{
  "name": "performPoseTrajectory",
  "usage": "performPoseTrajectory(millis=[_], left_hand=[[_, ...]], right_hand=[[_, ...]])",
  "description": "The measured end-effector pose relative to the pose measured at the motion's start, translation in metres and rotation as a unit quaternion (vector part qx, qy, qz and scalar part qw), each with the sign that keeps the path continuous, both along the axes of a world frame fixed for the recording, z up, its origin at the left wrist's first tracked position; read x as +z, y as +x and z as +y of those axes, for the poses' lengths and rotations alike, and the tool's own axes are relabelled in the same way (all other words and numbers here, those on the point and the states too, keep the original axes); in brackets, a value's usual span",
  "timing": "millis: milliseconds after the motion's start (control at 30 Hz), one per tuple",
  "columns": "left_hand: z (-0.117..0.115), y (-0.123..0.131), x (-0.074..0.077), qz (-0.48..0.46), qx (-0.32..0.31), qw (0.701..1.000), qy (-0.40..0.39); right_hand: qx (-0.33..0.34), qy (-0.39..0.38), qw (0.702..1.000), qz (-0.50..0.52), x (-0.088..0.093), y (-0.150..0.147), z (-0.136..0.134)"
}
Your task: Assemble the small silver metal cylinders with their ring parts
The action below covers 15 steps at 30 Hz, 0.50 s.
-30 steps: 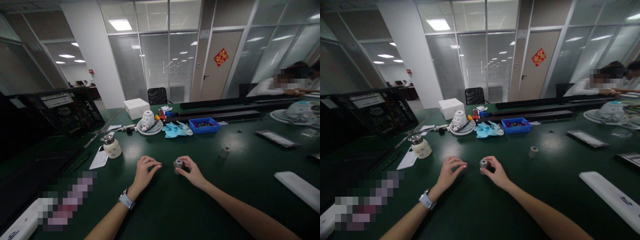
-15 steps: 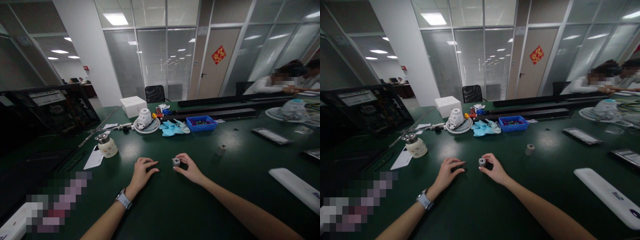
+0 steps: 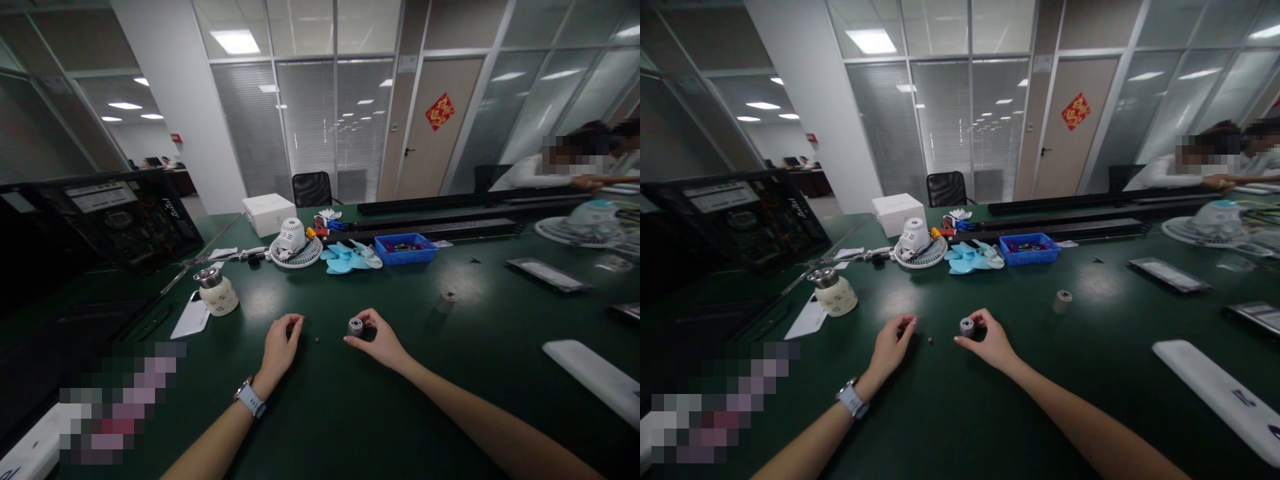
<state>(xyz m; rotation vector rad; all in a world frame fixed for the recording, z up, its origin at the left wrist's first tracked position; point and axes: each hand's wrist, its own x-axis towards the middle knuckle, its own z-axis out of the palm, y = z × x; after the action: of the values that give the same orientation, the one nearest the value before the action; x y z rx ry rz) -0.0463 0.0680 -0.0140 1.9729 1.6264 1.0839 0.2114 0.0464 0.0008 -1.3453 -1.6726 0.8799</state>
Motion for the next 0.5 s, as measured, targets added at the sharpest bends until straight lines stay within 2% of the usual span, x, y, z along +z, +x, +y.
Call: performPoseTrajectory(millis=[167,300,400,500], left_hand=[[0.0,0.001,0.0,0.0,-0.002,1.0,0.002],[-0.001,0.001,0.0,-0.001,-0.009,1.0,0.004],[-0.001,0.001,0.001,0.002,-0.01,1.0,0.006],[-0.001,0.001,0.001,0.007,-0.011,1.0,0.006]], right_hand=[[0.004,-0.001,1.0,0.017,-0.002,-0.001,0.0],[0.032,-0.038,0.992,0.115,-0.001,0.011,0.006],[0.024,-0.071,0.985,0.157,0.014,0.041,0.014],[-0.018,-0.068,0.991,0.11,0.041,0.092,0.018]])
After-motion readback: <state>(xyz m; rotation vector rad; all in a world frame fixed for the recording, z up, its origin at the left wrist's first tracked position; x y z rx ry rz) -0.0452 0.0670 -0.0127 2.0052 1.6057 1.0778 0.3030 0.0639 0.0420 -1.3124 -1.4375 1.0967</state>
